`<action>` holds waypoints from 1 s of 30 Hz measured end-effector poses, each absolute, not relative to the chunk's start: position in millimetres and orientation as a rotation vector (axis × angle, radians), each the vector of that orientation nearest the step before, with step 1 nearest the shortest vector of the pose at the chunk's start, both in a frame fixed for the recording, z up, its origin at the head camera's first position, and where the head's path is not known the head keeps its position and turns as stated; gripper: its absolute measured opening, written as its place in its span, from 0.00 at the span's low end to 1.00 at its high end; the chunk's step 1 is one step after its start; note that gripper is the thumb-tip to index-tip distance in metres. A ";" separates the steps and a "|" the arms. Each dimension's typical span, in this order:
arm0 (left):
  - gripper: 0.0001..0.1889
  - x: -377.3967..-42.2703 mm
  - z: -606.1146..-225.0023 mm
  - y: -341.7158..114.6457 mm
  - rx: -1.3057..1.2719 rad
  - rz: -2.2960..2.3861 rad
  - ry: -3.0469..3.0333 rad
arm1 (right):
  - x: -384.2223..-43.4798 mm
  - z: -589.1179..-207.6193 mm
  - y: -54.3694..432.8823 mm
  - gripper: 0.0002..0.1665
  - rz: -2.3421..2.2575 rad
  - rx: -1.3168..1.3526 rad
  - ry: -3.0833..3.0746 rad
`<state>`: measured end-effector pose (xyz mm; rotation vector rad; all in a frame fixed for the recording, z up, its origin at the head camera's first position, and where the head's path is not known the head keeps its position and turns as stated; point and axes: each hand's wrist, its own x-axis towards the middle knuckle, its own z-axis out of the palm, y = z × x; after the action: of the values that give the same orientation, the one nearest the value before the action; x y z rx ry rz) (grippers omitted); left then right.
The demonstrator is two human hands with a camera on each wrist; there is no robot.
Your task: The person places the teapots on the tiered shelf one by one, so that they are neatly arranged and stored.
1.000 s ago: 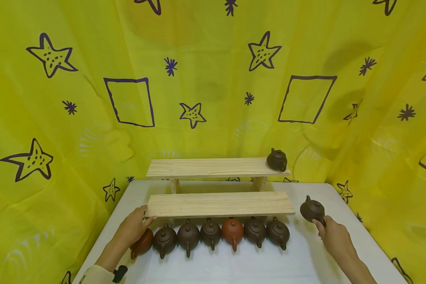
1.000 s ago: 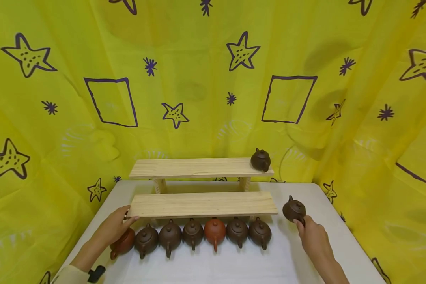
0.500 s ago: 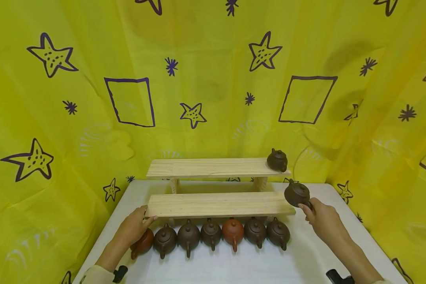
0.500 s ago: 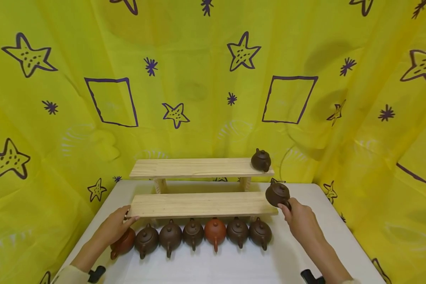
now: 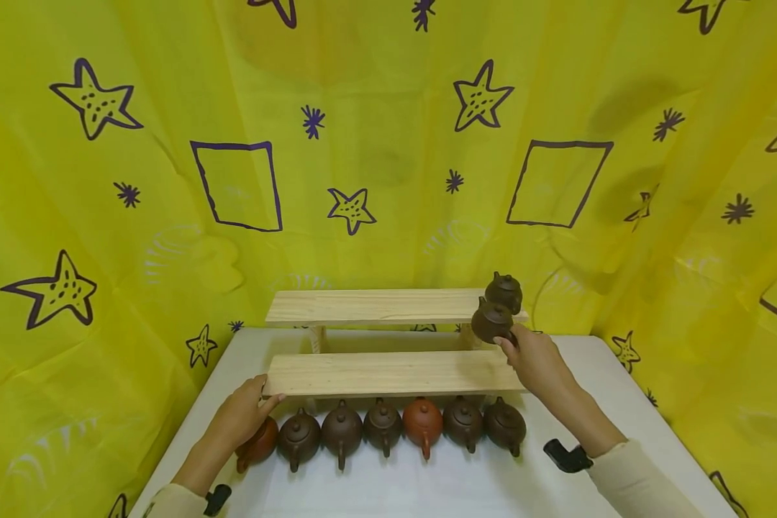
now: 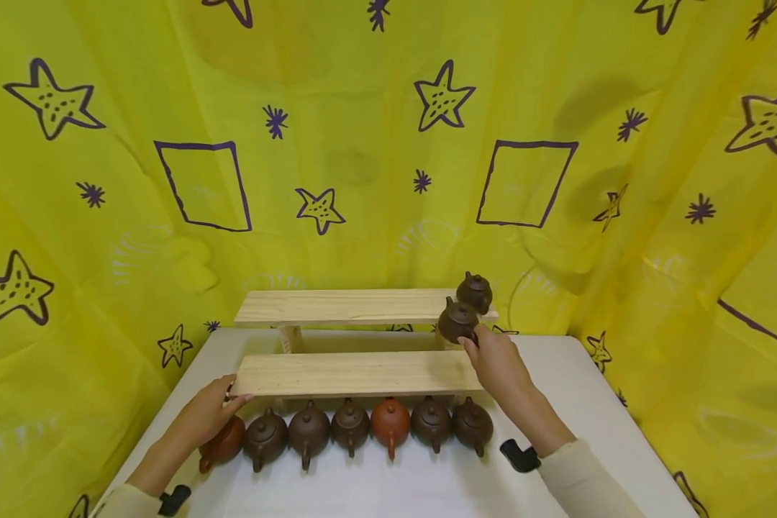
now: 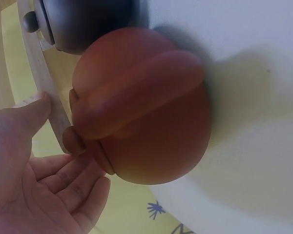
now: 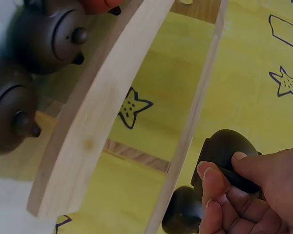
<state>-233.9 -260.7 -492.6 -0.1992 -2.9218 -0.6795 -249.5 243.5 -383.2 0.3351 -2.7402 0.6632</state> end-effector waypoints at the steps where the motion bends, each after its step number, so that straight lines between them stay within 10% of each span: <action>1: 0.31 -233.7 -492.6 -260.5 -0.198 -0.683 -2.923 | -254.0 -382.6 240.0 0.15 0.662 0.342 -2.739; 30: 0.31 -236.3 -493.7 -261.3 -0.177 -0.689 -2.928 | -335.7 -369.8 205.3 0.21 0.690 0.214 -2.871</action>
<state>-236.3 -261.3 -493.7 -0.1765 -2.9284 -0.6887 -335.7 205.3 -369.8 0.2139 -2.8705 0.6895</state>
